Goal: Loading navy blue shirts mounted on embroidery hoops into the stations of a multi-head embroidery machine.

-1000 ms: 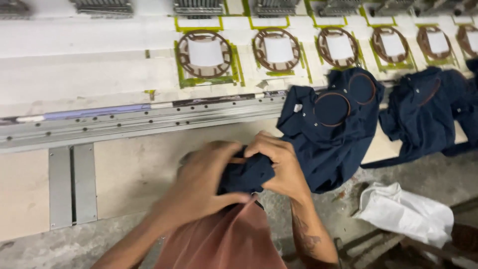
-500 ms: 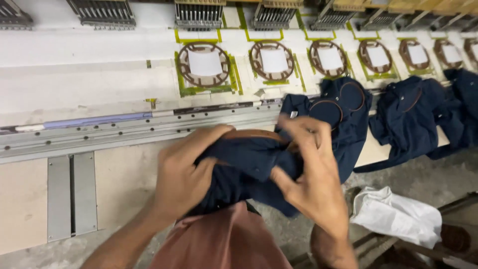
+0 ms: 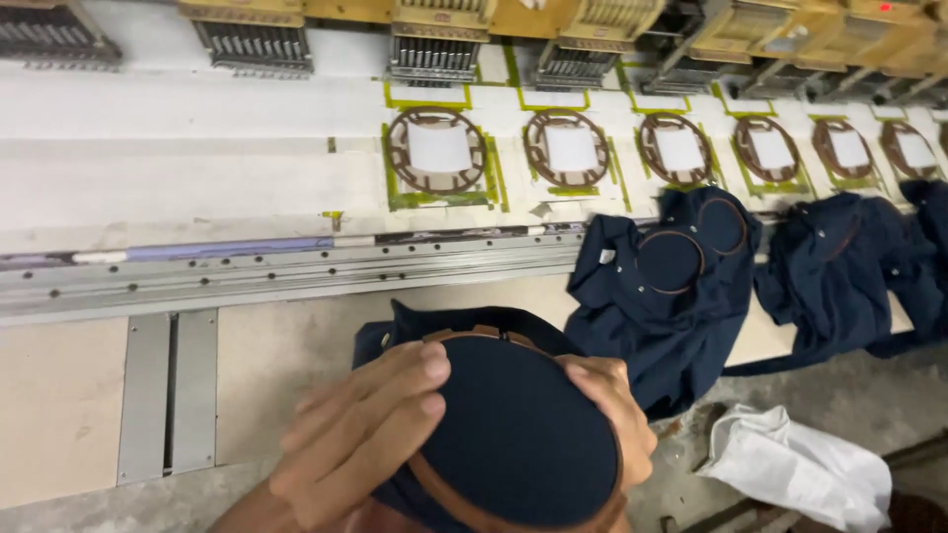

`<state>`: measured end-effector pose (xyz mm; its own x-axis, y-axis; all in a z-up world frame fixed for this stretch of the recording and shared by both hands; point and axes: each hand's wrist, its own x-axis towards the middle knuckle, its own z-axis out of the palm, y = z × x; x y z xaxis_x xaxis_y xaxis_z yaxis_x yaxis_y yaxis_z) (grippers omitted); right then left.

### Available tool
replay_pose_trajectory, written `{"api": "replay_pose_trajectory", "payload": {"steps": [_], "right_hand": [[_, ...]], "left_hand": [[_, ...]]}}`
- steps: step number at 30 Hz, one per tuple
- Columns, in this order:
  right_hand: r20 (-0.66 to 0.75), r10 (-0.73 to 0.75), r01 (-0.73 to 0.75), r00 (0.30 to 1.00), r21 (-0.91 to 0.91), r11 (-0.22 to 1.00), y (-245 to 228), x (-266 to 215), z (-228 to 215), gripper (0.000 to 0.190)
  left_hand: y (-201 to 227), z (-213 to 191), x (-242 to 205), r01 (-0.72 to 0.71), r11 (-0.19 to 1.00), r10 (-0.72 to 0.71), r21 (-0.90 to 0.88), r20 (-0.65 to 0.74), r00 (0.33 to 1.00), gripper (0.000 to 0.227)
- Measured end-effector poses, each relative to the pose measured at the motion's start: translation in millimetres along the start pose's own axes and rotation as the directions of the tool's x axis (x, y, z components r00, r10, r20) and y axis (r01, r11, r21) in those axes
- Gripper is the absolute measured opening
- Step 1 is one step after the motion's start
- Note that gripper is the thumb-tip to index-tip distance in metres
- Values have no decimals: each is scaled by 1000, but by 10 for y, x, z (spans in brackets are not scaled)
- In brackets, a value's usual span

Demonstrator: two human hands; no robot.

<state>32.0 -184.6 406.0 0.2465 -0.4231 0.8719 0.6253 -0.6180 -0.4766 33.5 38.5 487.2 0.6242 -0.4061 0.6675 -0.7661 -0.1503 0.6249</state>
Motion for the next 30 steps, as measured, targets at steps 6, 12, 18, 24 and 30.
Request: {"api": "replay_pose_trajectory", "payload": {"steps": [6, 12, 18, 24, 30], "right_hand": [[435, 258, -403, 862, 283, 870, 380, -162, -409, 57], [428, 336, -299, 839, -153, 942, 1112, 85, 207, 31], [604, 400, -455, 689, -67, 888, 2916, -460, 862, 68], [644, 521, -510, 560, -228, 829, 3479, -682, 1424, 30], [654, 596, -531, 465, -333, 779, 3668, -659, 1692, 13]], "left_hand": [[-520, 438, -168, 87, 968, -105, -236, -66, 992, 59], [-1481, 972, 8, 316, 934, -347, -165, -216, 913, 35], [-2897, 1283, 413, 413, 910, -397, -15, -314, 863, 70], [-4010, 1561, 482, 460, 886, -417, 55, -338, 844, 54], [-4410, 1641, 551, 504, 864, -472, 10, -333, 816, 38]]}}
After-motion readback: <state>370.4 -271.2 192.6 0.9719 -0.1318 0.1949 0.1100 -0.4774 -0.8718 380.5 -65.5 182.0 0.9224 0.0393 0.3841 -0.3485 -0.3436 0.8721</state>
